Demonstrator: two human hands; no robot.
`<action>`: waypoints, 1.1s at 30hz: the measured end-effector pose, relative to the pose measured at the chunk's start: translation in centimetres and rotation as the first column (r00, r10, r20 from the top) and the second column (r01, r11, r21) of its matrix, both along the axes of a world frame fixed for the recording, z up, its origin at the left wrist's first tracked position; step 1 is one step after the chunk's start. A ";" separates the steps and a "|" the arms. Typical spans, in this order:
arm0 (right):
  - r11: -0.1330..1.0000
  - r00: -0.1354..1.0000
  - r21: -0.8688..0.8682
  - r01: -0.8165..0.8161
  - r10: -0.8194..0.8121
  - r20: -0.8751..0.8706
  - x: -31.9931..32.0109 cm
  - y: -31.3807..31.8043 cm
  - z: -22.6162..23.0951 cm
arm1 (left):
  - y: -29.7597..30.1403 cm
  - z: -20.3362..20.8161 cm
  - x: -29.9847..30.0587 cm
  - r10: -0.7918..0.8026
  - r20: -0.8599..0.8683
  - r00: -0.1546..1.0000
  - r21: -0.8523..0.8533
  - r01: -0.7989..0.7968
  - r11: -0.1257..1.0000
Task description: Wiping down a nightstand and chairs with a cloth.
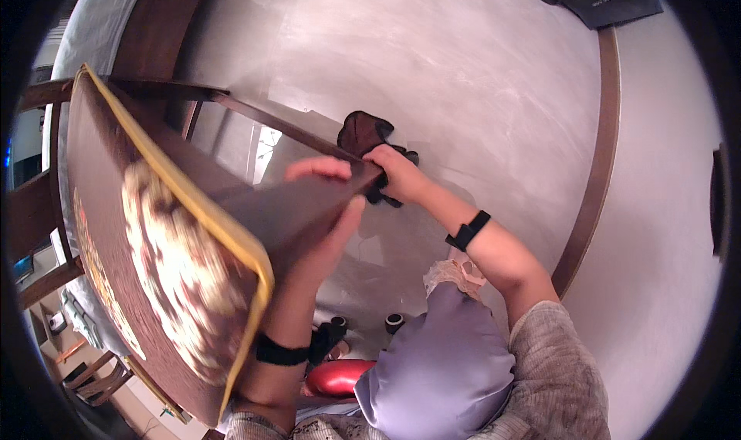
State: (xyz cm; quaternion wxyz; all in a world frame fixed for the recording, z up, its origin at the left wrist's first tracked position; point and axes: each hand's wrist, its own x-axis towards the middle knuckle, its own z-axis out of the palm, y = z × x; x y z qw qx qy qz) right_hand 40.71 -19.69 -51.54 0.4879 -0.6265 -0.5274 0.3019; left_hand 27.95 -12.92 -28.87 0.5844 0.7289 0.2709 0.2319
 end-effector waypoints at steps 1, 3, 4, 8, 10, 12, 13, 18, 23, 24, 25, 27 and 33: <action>0.992 0.996 -0.091 -0.090 0.090 -0.005 0.5 -0.5 0.8 | -0.6 -0.2 -0.7 -0.008 0.018 1.000 -0.027 0.009 1.000; 0.991 0.996 -0.127 0.033 -0.043 -0.077 2.4 -1.9 2.5 | -1.3 -0.1 -1.2 -0.043 -0.001 0.999 -0.005 0.043 0.999; 0.979 0.975 -0.149 0.140 -0.163 -0.153 2.6 -1.6 4.6 | -1.5 0.7 -2.1 -0.069 0.002 0.998 -0.009 0.069 0.998; 0.969 0.623 -0.140 0.203 -0.238 -0.745 2.7 -0.2 8.5 | -3.0 0.2 -3.8 -0.119 0.017 0.993 -0.055 0.119 0.991; 0.984 0.916 -0.163 -0.078 0.006 -0.401 1.5 1.4 6.8 | -3.1 -0.5 -3.6 -0.116 0.051 0.992 -0.075 0.119 0.990; 0.920 0.952 -0.273 -0.281 0.233 -0.197 -0.5 2.7 4.0 | -3.4 -0.7 -3.9 -0.131 0.046 0.990 -0.069 0.134 0.989; 0.887 0.939 -0.336 -0.318 0.246 -0.240 -1.2 3.4 4.5 | -3.5 -0.9 -3.9 -0.126 0.086 0.988 -0.071 0.132 0.989; 0.804 0.900 -0.411 -0.430 0.415 -0.130 -1.9 8.0 5.2 | -2.8 -1.5 -4.4 -0.089 0.207 0.974 -0.087 0.109 0.990; 0.882 0.956 -0.376 -0.284 0.289 -0.044 -4.0 11.1 4.8 | -2.1 -0.4 -4.3 -0.167 0.232 0.958 -0.016 0.176 0.984; 0.844 0.957 -0.455 -0.283 0.283 -0.069 -4.2 13.4 5.6 | -2.0 -0.1 -4.2 -0.191 0.239 0.952 -0.006 0.198 0.980; 0.844 0.955 -0.453 -0.288 0.288 -0.071 -4.7 14.8 5.5 | -2.3 0.0 -4.5 -0.176 0.236 0.956 -0.030 0.188 0.982; 0.865 0.973 -0.447 -0.230 0.218 -0.080 -4.9 16.8 5.2 | -2.4 -0.1 -4.6 -0.150 0.239 0.959 -0.054 0.168 0.984; 0.968 0.990 -0.227 -0.110 0.128 0.066 -7.2 24.0 4.8 | -2.1 -1.9 -5.2 -0.163 0.245 0.956 -0.050 0.181 0.982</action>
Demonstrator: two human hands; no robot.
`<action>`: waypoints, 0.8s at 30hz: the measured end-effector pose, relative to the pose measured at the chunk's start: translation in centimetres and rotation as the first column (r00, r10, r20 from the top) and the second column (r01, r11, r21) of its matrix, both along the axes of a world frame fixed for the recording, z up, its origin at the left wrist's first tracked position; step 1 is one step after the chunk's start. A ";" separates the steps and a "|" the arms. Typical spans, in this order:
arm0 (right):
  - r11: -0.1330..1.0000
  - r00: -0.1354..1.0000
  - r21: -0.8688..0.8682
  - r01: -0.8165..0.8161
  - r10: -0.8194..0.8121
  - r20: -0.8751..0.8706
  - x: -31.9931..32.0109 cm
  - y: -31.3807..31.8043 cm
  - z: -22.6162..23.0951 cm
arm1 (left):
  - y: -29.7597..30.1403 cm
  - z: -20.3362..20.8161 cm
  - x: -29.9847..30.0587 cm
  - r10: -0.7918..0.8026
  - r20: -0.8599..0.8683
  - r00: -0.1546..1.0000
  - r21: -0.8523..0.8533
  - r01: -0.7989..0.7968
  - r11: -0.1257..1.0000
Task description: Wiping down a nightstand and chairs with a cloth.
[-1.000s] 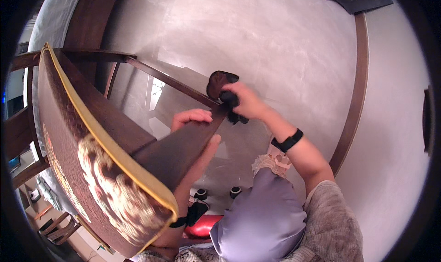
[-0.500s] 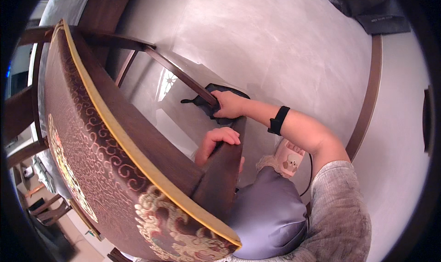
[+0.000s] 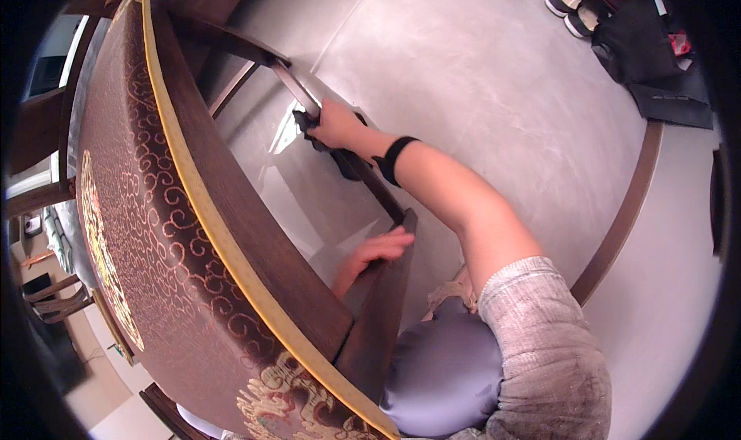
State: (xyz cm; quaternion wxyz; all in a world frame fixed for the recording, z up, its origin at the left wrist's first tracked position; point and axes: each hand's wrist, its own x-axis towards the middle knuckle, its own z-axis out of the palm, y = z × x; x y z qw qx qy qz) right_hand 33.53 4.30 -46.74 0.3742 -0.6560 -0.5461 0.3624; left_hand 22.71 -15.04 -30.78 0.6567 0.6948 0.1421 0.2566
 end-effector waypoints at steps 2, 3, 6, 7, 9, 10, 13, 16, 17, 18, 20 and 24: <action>0.997 0.998 -0.071 -0.033 0.037 0.054 0.3 1.1 2.1 | 0.5 -0.4 0.3 0.045 -0.011 0.999 0.011 -0.045 0.999; 1.000 0.974 0.003 0.012 -0.013 0.224 -0.5 2.2 0.4 | 0.0 -0.8 0.7 0.065 -0.022 0.998 0.005 -0.065 0.998; 0.996 0.922 0.075 -0.042 0.010 0.387 -1.3 3.2 0.9 | 0.2 -1.4 0.8 0.157 -0.058 0.986 0.041 -0.155 0.987; 0.994 0.928 0.106 -0.034 -0.008 0.373 -0.9 3.6 1.2 | 0.3 -1.7 0.9 0.182 -0.063 0.981 0.049 -0.179 0.983; 0.991 0.945 0.132 -0.015 -0.029 0.325 -1.5 4.8 1.5 | 0.3 -1.8 0.6 0.225 -0.086 0.970 0.064 -0.220 0.973; 0.984 0.960 0.179 -0.020 -0.031 0.279 -1.8 5.7 2.0 | 0.5 -1.8 0.4 0.248 -0.098 0.964 0.070 -0.242 0.968; 0.956 0.969 0.290 0.038 -0.106 0.223 -2.6 10.9 3.3 | 0.8 -2.1 0.1 0.283 -0.117 0.952 0.079 -0.275 0.958; 0.960 0.908 0.255 0.113 -0.204 0.365 -3.0 15.8 1.5 | 1.0 -2.5 0.9 0.254 -0.112 0.961 0.057 -0.249 0.967; 0.953 0.863 0.115 0.280 -0.302 0.406 -3.4 16.7 1.5 | 0.9 -2.6 1.1 0.244 -0.111 0.963 0.044 -0.241 0.970; 0.966 0.909 -0.093 0.242 -0.192 0.370 -2.0 16.6 0.6 | 0.9 -2.8 1.5 0.228 -0.109 0.967 0.036 -0.226 0.974; 0.996 0.963 -0.082 0.041 -0.017 0.270 -4.6 14.5 3.3 | 1.4 -2.4 -0.4 0.302 -0.135 0.944 0.069 -0.295 0.953; 0.990 0.955 -0.073 0.117 -0.092 0.283 -3.8 13.6 2.5 | 1.1 -2.7 0.0 0.300 -0.126 0.946 0.084 -0.291 0.953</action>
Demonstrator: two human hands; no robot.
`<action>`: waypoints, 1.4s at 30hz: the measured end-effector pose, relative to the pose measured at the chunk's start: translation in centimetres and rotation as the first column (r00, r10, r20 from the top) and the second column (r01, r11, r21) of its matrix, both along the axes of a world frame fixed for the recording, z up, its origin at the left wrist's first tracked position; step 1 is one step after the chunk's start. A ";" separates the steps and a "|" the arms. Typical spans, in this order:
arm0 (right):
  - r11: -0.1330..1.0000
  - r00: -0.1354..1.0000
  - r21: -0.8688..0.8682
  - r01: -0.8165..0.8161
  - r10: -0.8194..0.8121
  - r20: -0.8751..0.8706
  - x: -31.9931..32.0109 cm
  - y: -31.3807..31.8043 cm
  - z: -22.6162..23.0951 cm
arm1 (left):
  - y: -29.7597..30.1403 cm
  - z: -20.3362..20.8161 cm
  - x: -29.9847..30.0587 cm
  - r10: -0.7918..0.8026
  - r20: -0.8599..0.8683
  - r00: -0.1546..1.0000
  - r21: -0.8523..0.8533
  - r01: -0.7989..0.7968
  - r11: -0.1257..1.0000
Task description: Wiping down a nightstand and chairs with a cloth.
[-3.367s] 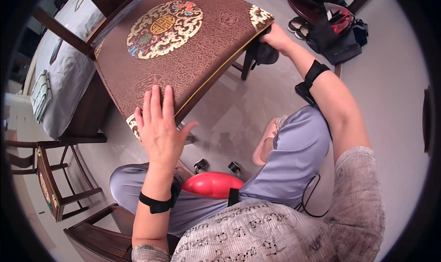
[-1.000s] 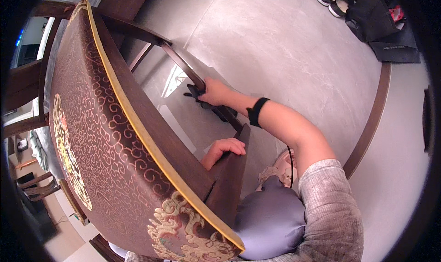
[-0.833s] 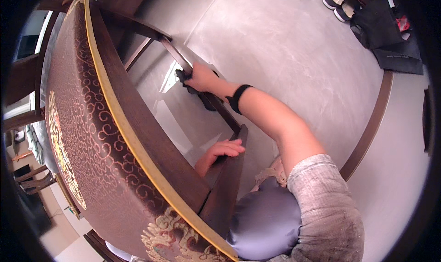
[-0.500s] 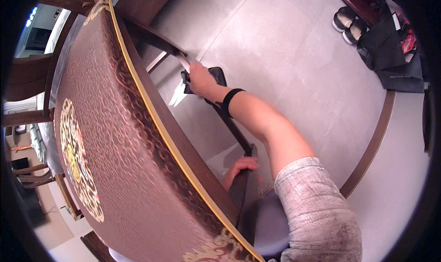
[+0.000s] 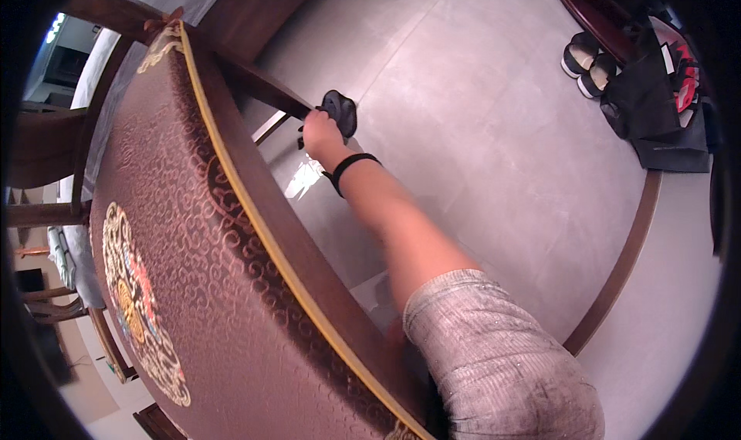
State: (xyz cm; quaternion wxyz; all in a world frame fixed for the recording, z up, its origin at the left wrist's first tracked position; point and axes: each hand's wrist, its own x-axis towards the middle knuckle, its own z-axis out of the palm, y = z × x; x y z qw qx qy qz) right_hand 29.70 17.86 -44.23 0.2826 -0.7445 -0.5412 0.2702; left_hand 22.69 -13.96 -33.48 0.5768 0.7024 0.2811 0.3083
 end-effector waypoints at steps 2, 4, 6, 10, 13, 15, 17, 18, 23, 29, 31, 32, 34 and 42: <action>0.998 0.996 0.043 0.044 -0.048 0.074 0.6 -1.7 -0.8 | -0.6 -0.1 0.4 -0.008 0.009 1.000 0.003 0.008 1.000; 0.998 0.993 0.052 -0.036 0.030 0.112 1.3 -4.4 -1.5 | -1.1 -0.6 0.4 -0.002 0.016 1.000 0.012 0.002 1.000; 0.993 0.987 0.015 -0.120 0.118 0.110 1.6 -7.8 -1.5 | -1.5 -0.8 0.1 0.009 0.013 1.000 0.030 -0.010 1.000; 0.989 0.988 -0.037 -0.146 0.148 0.046 2.3 -15.4 -0.6 | -1.7 -1.2 -0.1 0.008 0.048 0.999 0.057 -0.011 0.998; 0.978 0.982 -0.096 -0.186 0.183 -0.041 3.8 -20.9 0.2 | -1.9 -1.7 0.1 -0.006 0.083 0.997 0.058 0.001 0.998; 0.967 0.967 -0.098 -0.236 0.224 -0.119 4.4 -24.9 -0.6 | -2.2 -2.1 -0.1 -0.008 0.103 0.995 0.066 0.001 0.998; 0.965 0.961 -0.086 -0.249 0.236 -0.144 5.6 -28.2 -1.3 | -2.5 -2.4 0.0 -0.015 0.108 0.994 0.066 0.008 0.998; 0.934 0.926 -0.161 -0.319 0.272 -0.261 6.4 -29.3 -1.1 | -2.5 -2.3 -0.2 -0.021 0.109 0.994 0.069 0.013 0.998; 0.898 0.792 -0.165 -0.408 0.258 -0.554 8.9 -32.2 -1.8 | -2.6 -0.8 -0.1 -0.089 0.132 0.987 0.048 0.083 0.995; 0.901 0.808 -0.200 -0.384 0.223 -0.545 8.8 -34.0 -0.6 | -3.3 -1.8 -0.7 -0.058 0.113 0.992 0.073 0.050 0.996; 0.908 0.884 -0.239 -0.344 0.227 -0.409 9.3 -35.3 0.4 | -3.5 -2.6 -0.5 -0.057 0.124 0.991 0.097 0.046 0.994; 0.945 0.892 -0.174 -0.278 0.187 -0.412 9.6 -36.1 1.5 | -3.3 -3.0 -0.5 -0.056 0.134 0.989 0.115 0.041 0.992; 0.971 0.906 -0.137 -0.194 0.124 -0.404 10.6 -37.6 4.1 | -2.8 -4.5 0.2 -0.048 0.145 0.988 0.179 0.022 0.984; 0.995 0.922 0.025 -0.096 0.099 -0.375 8.7 -39.1 1.0 | -3.2 0.0 -1.8 0.058 0.043 0.997 0.184 -0.065 0.981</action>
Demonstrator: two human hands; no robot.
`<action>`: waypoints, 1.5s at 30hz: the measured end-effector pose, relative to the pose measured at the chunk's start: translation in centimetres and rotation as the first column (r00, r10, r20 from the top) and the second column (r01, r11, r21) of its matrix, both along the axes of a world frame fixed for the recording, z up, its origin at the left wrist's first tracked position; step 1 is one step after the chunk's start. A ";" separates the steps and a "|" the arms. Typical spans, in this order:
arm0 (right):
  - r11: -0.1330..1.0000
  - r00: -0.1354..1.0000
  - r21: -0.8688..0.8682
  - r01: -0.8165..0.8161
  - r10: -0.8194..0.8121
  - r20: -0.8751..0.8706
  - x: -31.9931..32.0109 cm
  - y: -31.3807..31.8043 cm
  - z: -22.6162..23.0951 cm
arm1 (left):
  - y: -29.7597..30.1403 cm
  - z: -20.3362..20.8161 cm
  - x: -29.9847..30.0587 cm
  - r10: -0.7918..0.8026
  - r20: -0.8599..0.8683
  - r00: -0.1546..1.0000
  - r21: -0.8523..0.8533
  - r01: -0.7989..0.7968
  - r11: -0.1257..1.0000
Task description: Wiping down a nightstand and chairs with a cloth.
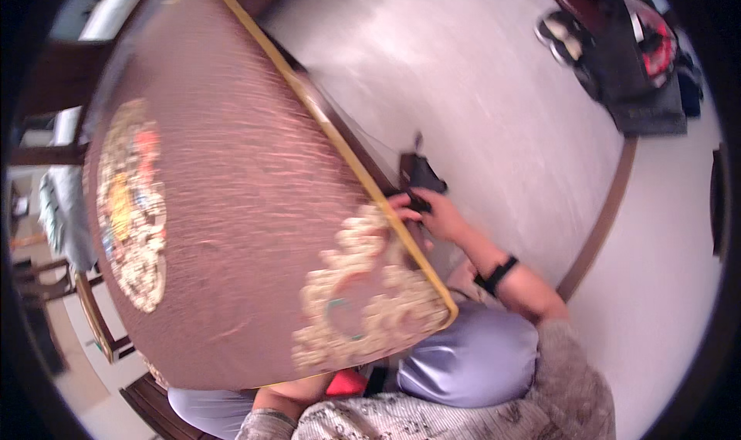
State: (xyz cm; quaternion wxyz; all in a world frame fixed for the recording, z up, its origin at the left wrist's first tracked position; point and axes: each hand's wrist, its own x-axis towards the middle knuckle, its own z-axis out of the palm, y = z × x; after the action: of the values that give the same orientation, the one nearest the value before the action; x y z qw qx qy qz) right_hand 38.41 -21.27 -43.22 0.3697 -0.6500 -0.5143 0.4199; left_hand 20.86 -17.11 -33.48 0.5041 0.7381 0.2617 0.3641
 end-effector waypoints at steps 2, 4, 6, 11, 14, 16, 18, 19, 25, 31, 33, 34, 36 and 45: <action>0.998 0.984 -0.059 -0.013 0.002 -0.178 1.9 -1.2 1.6 | -1.7 0.2 0.5 -0.020 -0.073 0.997 -0.001 0.020 1.000; 0.984 0.864 -0.167 0.067 -0.141 -0.483 2.8 -1.9 5.5 | -2.4 1.0 0.3 -0.023 -0.164 0.986 0.031 0.029 0.999; 0.972 0.769 -0.214 0.096 -0.209 -0.604 3.5 -3.8 12.1 | -3.3 2.5 -0.7 -0.013 -0.275 0.961 0.068 0.032 0.997; 0.947 0.802 -0.298 0.119 -0.269 -0.533 7.9 -3.4 19.3 | -3.5 6.5 -2.8 -0.051 -0.532 0.845 0.070 0.104 0.992; 0.986 0.868 0.014 0.167 -0.154 0.473 7.5 -4.9 21.4 | -2.7 11.5 -4.9 -0.155 -0.619 0.770 -0.051 0.158 0.986; 0.892 0.871 0.075 0.445 -0.451 0.193 6.4 -5.7 25.9 | -2.7 15.2 -6.9 -0.137 -0.727 0.672 0.065 0.267 0.962; 0.850 0.846 0.171 0.498 -0.520 0.119 4.0 -5.8 31.2 | -3.2 20.1 -8.8 -0.100 -0.716 0.691 0.121 0.264 0.957; 0.842 0.851 0.227 0.489 -0.517 0.086 3.6 -6.6 33.2 | -3.3 24.5 -9.3 -0.234 -0.739 0.632 -0.056 0.289 0.956; 0.874 0.875 0.254 0.415 -0.460 0.153 -2.9 -6.7 40.0 | -4.4 30.9 -15.4 -0.073 -0.500 0.863 0.189 0.191 0.963; 0.931 0.895 0.230 0.282 -0.342 0.286 -7.9 -6.6 42.0 | -3.1 30.0 -22.9 0.449 -0.516 0.729 0.484 -0.184 0.856; 0.927 0.949 0.240 0.287 -0.309 0.058 -9.0 -6.9 44.1 | -3.4 29.5 -25.8 0.491 -0.522 0.698 0.496 -0.220 0.840; 0.922 0.968 0.299 0.247 -0.251 -0.027 -10.9 -7.0 46.4 | -3.6 29.5 -27.0 0.492 -0.514 0.702 0.475 -0.245 0.845; 0.927 0.965 0.297 0.230 -0.178 -0.192 -12.7 -7.4 49.2 | -3.6 30.4 -28.3 0.466 -0.534 0.706 0.435 -0.243 0.867; 0.839 0.984 0.527 -0.134 0.174 -0.026 -24.0 -2.2 53.5 | -4.8 33.2 -25.7 -0.062 0.410 0.910 -0.277 0.189 0.942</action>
State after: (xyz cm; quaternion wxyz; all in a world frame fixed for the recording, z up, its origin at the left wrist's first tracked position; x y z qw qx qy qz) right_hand 14.40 -23.47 10.32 0.5160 -0.4658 -0.6458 0.3157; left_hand -4.87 -21.92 -0.27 0.6786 0.5762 0.1599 0.4265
